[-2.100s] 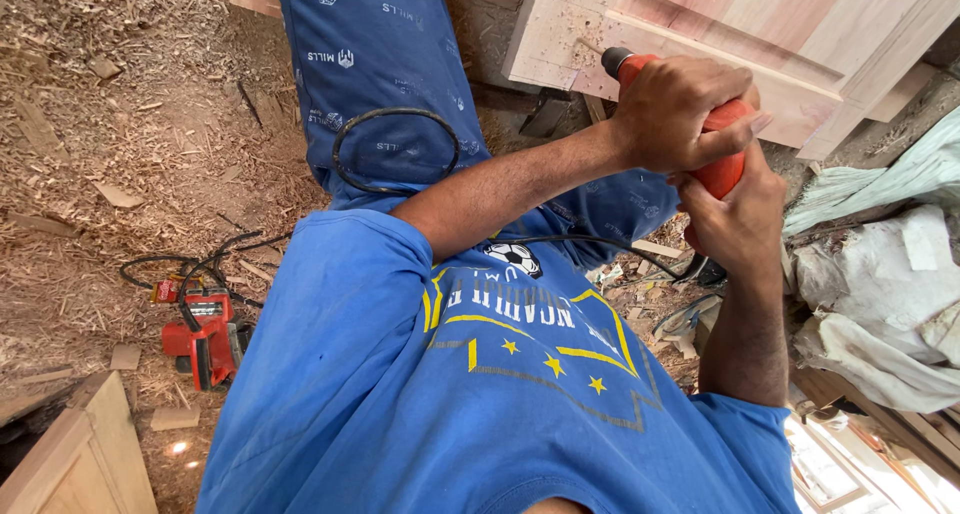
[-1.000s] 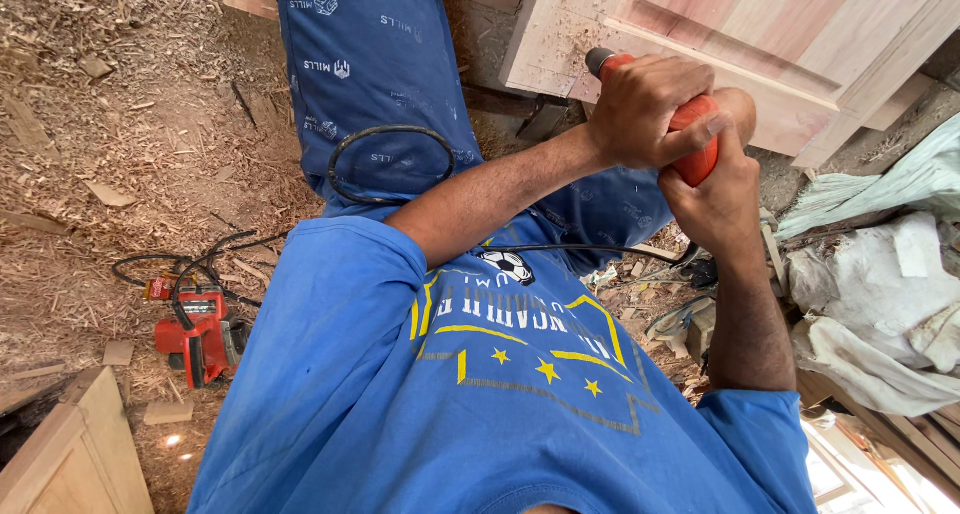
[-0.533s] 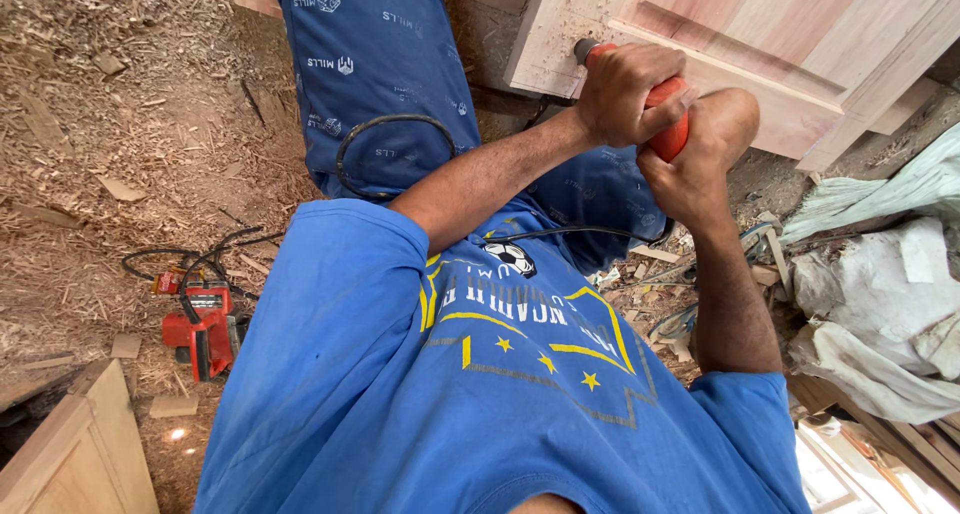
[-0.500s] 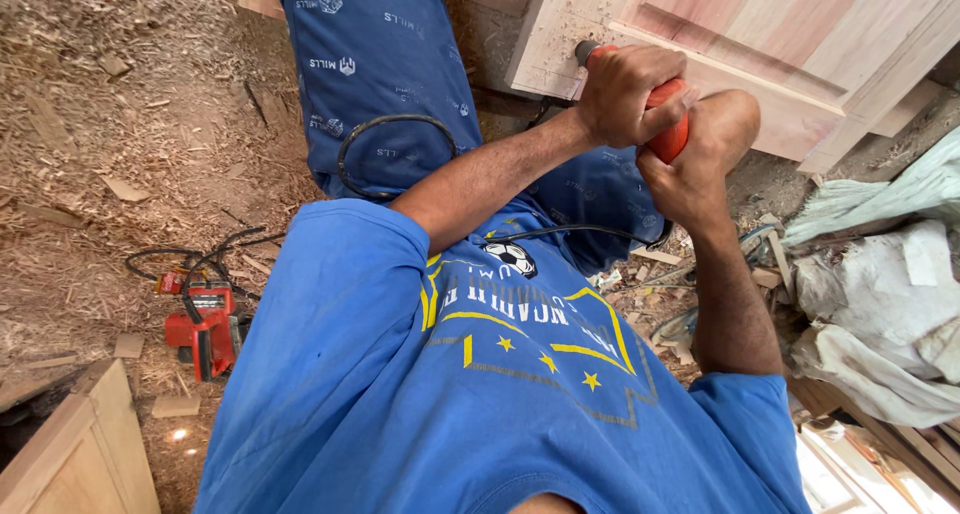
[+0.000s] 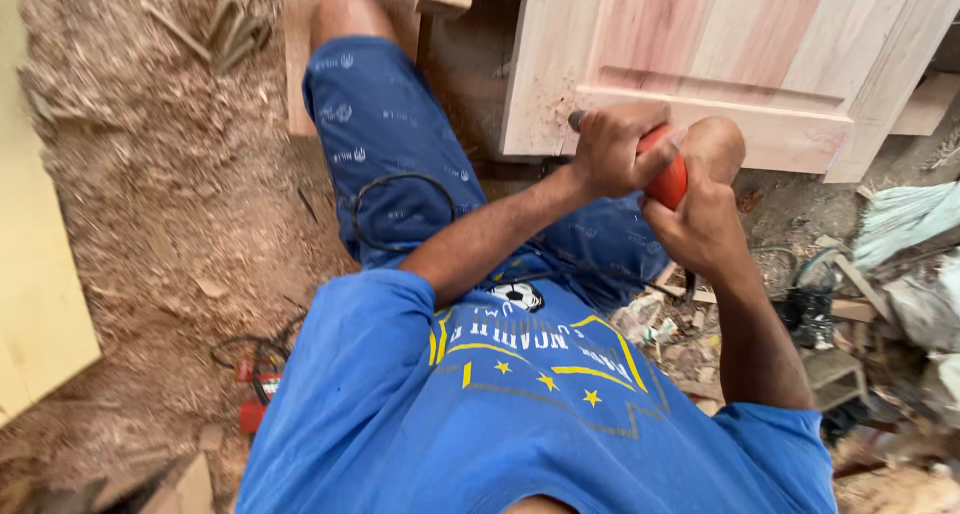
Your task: The person sits on the floor of a woodworking shop and assembles a wooden panel door. They tighten an F-clamp to hold a wood block against the panel, drill holes into the panel edge with a corded electric drill, then hammer wooden dowels into the drilled holes and fitted joints, tapping them flush with a mallet.
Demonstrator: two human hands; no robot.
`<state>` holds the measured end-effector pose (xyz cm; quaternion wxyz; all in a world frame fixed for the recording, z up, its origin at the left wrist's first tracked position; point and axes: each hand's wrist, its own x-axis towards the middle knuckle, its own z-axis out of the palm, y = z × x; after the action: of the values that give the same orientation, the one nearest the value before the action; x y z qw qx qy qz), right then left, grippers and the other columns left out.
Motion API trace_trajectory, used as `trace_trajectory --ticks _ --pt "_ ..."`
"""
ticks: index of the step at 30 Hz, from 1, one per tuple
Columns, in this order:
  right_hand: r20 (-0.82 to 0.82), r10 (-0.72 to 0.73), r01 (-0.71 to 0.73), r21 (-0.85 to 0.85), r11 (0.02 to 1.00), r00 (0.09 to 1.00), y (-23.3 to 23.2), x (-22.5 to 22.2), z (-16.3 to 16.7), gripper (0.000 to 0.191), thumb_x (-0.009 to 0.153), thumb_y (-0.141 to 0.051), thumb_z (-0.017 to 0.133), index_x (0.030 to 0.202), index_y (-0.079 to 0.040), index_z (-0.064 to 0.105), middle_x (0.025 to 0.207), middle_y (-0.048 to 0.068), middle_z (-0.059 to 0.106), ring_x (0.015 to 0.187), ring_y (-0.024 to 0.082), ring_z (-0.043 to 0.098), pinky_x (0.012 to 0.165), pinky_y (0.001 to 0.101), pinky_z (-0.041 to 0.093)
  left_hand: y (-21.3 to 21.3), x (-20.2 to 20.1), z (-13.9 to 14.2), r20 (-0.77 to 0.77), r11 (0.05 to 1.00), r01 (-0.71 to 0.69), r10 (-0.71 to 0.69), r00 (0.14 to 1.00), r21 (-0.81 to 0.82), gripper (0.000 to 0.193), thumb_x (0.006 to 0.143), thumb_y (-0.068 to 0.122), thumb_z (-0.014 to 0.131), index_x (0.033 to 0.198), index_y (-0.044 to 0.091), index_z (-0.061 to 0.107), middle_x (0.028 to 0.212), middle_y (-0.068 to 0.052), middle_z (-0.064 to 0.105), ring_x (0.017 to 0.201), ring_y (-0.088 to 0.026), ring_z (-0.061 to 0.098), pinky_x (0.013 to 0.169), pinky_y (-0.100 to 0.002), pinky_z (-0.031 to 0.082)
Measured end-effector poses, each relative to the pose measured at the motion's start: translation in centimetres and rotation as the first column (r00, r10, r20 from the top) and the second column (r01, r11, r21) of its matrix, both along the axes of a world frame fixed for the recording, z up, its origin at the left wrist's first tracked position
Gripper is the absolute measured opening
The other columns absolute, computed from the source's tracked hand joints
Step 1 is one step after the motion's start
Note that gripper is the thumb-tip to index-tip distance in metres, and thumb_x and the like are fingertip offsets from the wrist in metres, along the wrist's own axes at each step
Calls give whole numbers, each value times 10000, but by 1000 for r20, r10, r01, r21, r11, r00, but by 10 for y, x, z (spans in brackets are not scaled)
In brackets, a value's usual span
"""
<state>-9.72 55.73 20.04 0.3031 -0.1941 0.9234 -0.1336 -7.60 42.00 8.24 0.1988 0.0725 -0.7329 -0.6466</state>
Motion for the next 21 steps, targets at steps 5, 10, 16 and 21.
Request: trace_trajectory --ticks 5,10,16,21 --pt "-71 -194 193 -23 981 978 28 26 60 708 885 -247 793 1425 -1 406 969 339 690 969 525 691 748 549 568 23 -4 67 -197 991 119 -129 972 -63 368 918 440 658 852 78 657 793 -125 673 752 -311 695 746 -437 554" --pt "-335 -322 204 -344 917 885 86 65 73 869 975 -190 814 1627 -37 260 1257 317 680 1180 439 706 891 482 595 72 -20 117 -426 914 258 -378 822 -313 364 930 428 673 891 67 645 822 -110 683 773 -302 696 792 -432 574" --pt "-312 -619 349 -609 713 721 190 83 35 845 1047 -128 798 1656 -30 221 1346 273 674 1213 377 739 999 443 627 195 -43 118 -206 690 550 -692 691 -470 406 963 507 662 986 104 706 910 -80 742 894 -273 727 900 -439 546" --pt "-352 -743 393 -677 622 570 300 50 16 663 1047 4 779 1550 18 348 1362 209 669 1081 320 773 919 384 678 285 -43 54 -104 731 479 -593 798 -486 713 1040 629 507 1448 45 494 1457 -155 566 1362 -262 562 1204 -512 431"
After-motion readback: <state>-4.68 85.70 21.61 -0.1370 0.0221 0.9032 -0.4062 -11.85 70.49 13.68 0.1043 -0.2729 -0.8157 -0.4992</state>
